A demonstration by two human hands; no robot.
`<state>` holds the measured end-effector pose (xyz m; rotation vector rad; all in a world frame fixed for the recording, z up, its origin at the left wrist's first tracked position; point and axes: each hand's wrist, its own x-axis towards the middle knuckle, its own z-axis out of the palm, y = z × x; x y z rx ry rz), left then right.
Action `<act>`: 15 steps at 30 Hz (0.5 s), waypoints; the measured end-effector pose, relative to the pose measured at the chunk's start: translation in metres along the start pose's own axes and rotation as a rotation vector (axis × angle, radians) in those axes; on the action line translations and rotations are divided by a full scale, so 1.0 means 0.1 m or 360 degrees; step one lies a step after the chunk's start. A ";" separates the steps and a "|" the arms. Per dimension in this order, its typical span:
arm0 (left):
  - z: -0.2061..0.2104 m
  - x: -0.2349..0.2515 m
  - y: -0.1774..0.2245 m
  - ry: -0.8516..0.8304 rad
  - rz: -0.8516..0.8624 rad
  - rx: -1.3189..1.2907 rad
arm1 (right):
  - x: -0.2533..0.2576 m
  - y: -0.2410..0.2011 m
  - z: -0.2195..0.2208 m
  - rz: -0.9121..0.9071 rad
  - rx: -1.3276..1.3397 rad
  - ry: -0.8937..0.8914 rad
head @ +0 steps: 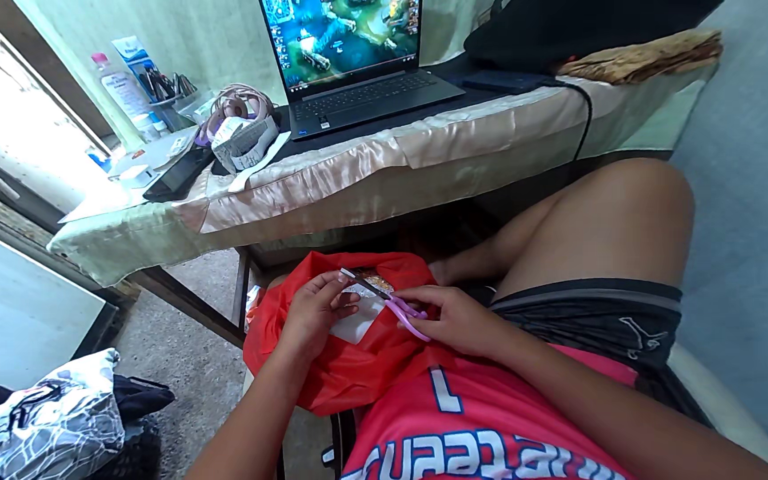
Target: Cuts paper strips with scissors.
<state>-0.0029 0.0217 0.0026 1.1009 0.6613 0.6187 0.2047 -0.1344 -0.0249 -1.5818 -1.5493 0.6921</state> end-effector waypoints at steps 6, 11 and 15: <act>0.00 0.00 0.00 0.0005 -0.0010 -0.0019 | 0.01 0.01 -0.02 -0.0021 -0.0026 0.0000; 0.01 -0.01 0.01 0.0009 -0.0019 -0.0006 | 0.02 0.01 -0.04 -0.0022 -0.0045 -0.0010; 0.01 -0.01 0.01 0.0010 -0.0033 -0.0006 | 0.02 0.01 -0.05 0.0014 -0.0067 -0.0028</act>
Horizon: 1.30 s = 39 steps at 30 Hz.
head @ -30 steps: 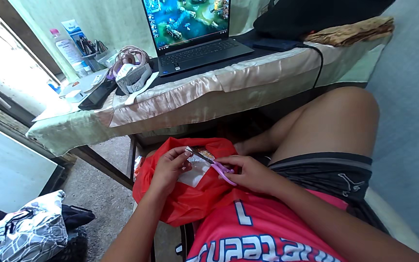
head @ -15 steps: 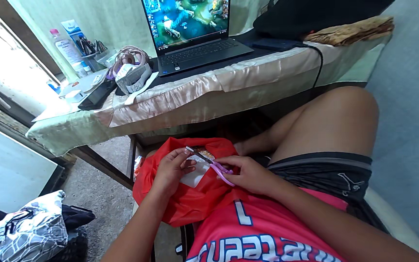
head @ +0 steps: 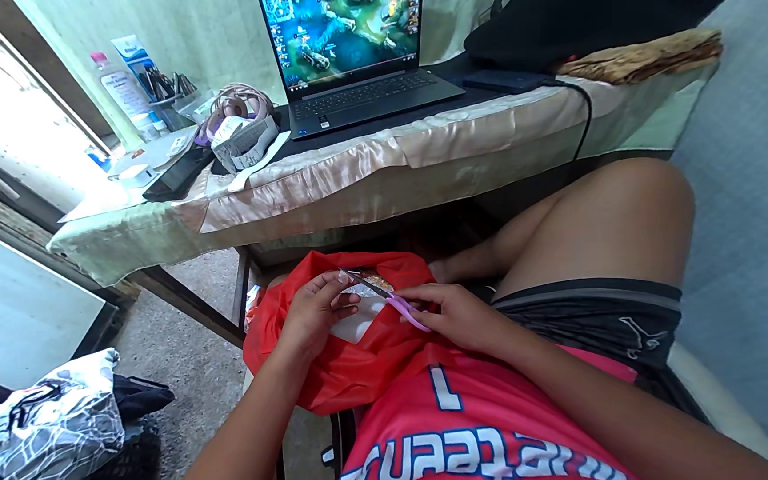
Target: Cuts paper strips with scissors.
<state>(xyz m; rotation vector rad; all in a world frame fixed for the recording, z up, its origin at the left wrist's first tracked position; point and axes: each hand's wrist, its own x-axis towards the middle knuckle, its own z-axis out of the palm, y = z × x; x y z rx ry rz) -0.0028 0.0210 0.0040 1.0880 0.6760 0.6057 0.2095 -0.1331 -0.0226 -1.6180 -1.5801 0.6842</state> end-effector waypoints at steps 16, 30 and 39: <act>0.00 0.01 0.00 -0.0008 -0.0032 -0.0023 | 0.00 0.01 -0.01 -0.0005 -0.0035 0.0014; -0.01 0.01 0.00 -0.0003 -0.0035 -0.0031 | -0.01 0.03 0.00 -0.0038 -0.0033 0.0044; -0.01 0.01 0.00 0.0006 -0.0046 -0.0027 | 0.00 0.04 0.02 -0.0060 -0.0060 0.0061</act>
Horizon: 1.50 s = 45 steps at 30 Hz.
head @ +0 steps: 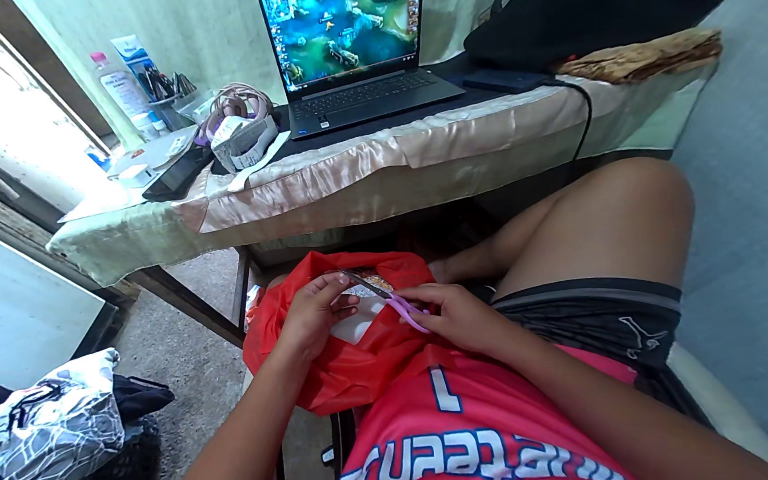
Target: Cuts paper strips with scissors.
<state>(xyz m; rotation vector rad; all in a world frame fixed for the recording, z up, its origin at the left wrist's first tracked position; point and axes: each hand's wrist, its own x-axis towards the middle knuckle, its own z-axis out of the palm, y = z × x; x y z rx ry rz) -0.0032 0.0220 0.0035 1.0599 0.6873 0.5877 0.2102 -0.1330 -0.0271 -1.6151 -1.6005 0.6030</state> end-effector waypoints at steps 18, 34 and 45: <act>0.00 0.01 0.00 0.0015 -0.0010 -0.0016 | 0.00 -0.03 -0.02 0.0003 -0.0023 -0.0030; 0.00 0.00 0.00 0.0018 -0.0007 -0.0003 | 0.00 -0.04 -0.01 -0.0035 0.0031 -0.0030; 0.00 0.01 0.00 0.0016 -0.0013 0.0018 | 0.00 -0.01 0.00 0.0010 0.0055 -0.0011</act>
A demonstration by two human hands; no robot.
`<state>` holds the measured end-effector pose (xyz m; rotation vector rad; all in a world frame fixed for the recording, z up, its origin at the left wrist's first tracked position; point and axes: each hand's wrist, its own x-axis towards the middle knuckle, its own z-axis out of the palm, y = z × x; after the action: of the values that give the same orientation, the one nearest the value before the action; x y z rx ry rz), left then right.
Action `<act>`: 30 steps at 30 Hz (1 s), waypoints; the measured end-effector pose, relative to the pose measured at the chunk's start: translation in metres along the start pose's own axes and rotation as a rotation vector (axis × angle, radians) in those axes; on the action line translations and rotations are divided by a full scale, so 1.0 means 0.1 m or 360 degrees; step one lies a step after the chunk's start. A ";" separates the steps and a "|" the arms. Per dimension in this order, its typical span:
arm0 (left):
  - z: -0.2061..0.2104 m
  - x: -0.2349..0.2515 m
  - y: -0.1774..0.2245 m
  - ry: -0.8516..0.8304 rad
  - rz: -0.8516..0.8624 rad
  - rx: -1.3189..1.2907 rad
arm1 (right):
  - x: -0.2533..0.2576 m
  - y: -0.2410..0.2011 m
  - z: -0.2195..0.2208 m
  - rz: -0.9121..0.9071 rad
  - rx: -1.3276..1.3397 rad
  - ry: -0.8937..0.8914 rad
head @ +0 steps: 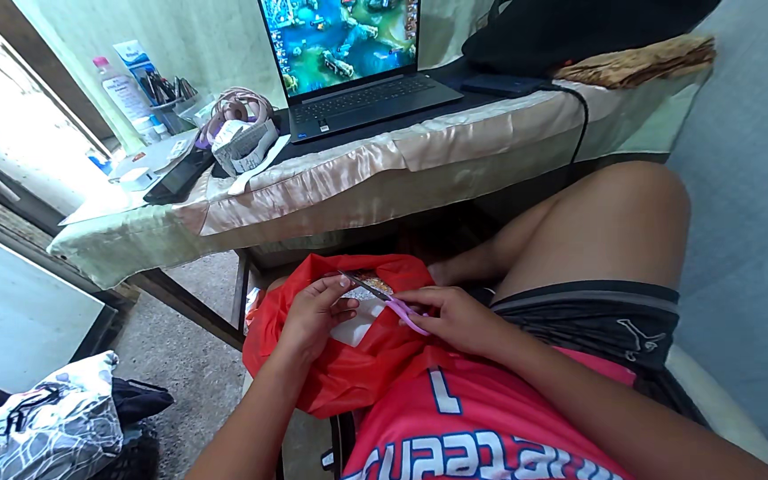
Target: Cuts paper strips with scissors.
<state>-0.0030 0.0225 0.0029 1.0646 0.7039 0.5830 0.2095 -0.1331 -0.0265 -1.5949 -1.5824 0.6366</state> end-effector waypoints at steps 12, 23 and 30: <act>-0.02 0.04 -0.03 -0.0014 0.0051 0.0041 | 0.01 0.01 0.02 -0.0002 0.0045 0.0001; -0.03 0.03 -0.05 -0.0018 0.0063 0.0018 | 0.00 -0.01 0.04 0.0014 0.0033 0.0006; -0.03 0.03 -0.05 -0.0026 0.0066 -0.0022 | 0.00 -0.03 0.04 0.0018 0.0033 0.0000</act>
<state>-0.0034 0.0241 -0.0037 1.0722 0.6639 0.6129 0.2049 -0.1323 -0.0265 -1.5901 -1.5628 0.6569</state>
